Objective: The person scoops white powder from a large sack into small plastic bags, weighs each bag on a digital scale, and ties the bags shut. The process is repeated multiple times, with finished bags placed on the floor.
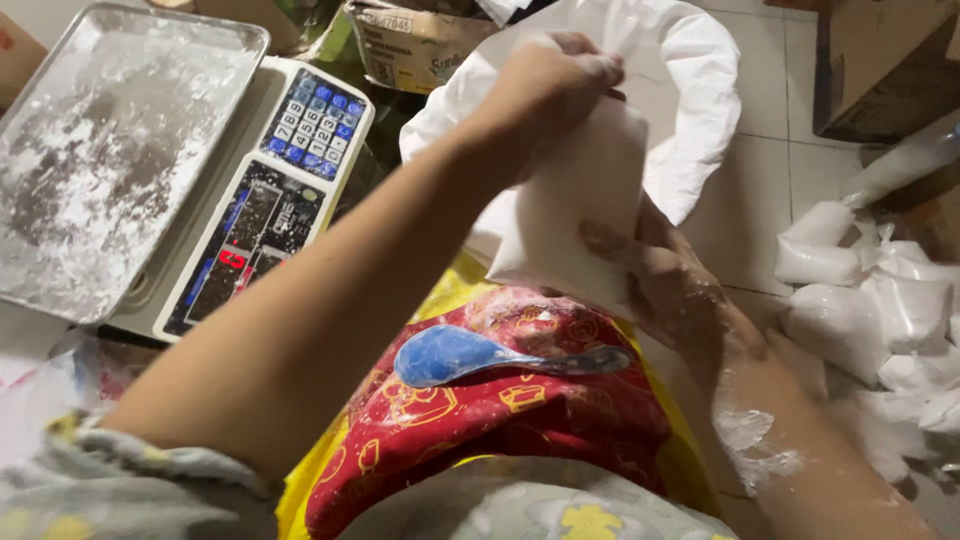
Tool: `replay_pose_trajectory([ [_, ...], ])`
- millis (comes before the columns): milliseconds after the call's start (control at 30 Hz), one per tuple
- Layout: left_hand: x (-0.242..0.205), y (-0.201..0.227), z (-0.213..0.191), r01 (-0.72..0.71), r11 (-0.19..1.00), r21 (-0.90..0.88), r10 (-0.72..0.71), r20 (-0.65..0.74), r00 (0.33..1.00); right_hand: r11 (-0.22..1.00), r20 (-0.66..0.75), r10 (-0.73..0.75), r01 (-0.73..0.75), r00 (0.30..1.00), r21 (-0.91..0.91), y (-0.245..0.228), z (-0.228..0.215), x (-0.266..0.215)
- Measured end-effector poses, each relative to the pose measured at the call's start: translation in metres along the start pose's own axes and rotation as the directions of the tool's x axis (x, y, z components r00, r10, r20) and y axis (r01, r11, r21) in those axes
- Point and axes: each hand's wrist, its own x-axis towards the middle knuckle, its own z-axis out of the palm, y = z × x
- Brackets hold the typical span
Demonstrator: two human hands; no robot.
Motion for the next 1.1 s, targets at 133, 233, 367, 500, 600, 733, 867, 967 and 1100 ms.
replay_pose_trajectory([
  [133,0.019,-0.019,0.039,0.023,0.971,0.238,-0.011,-0.052,0.999,0.999,-0.131,0.023,-0.017,0.991,0.046,0.002,-0.024,-0.016],
  [233,0.025,-0.031,0.070,0.011,0.929,0.370,0.002,-0.035,0.999,0.996,-0.235,0.043,-0.023,0.971,0.086,0.004,-0.041,-0.027],
  [367,0.024,-0.049,0.109,-0.053,0.858,0.511,0.015,0.078,0.997,0.987,-0.388,0.078,-0.016,0.918,0.161,0.010,-0.065,-0.047],
  [500,0.025,-0.070,0.144,-0.078,0.830,0.552,-0.032,0.186,0.982,0.971,-0.525,0.131,-0.002,0.841,0.239,0.017,-0.087,-0.073],
  [600,0.031,-0.088,0.172,-0.128,0.776,0.617,-0.035,0.246,0.969,0.957,-0.612,0.174,0.014,0.772,0.290,0.023,-0.101,-0.089],
  [733,0.032,-0.123,0.206,-0.279,0.719,0.636,-0.001,0.402,0.916,0.929,-0.701,0.243,0.046,0.670,0.366,0.032,-0.116,-0.108],
  [867,0.032,-0.162,0.225,-0.605,0.446,0.660,-0.030,0.686,0.727,0.895,-0.762,0.323,0.080,0.562,0.439,0.046,-0.120,-0.123],
  [967,0.024,-0.181,0.241,-0.678,0.394,0.621,-0.086,0.759,0.645,0.872,-0.787,0.377,0.097,0.488,0.479,0.051,-0.120,-0.132],
  [1100,-0.002,-0.175,0.259,-0.634,0.446,0.632,-0.178,0.757,0.629,0.872,-0.823,0.407,0.099,0.396,0.479,0.048,-0.130,-0.141],
])
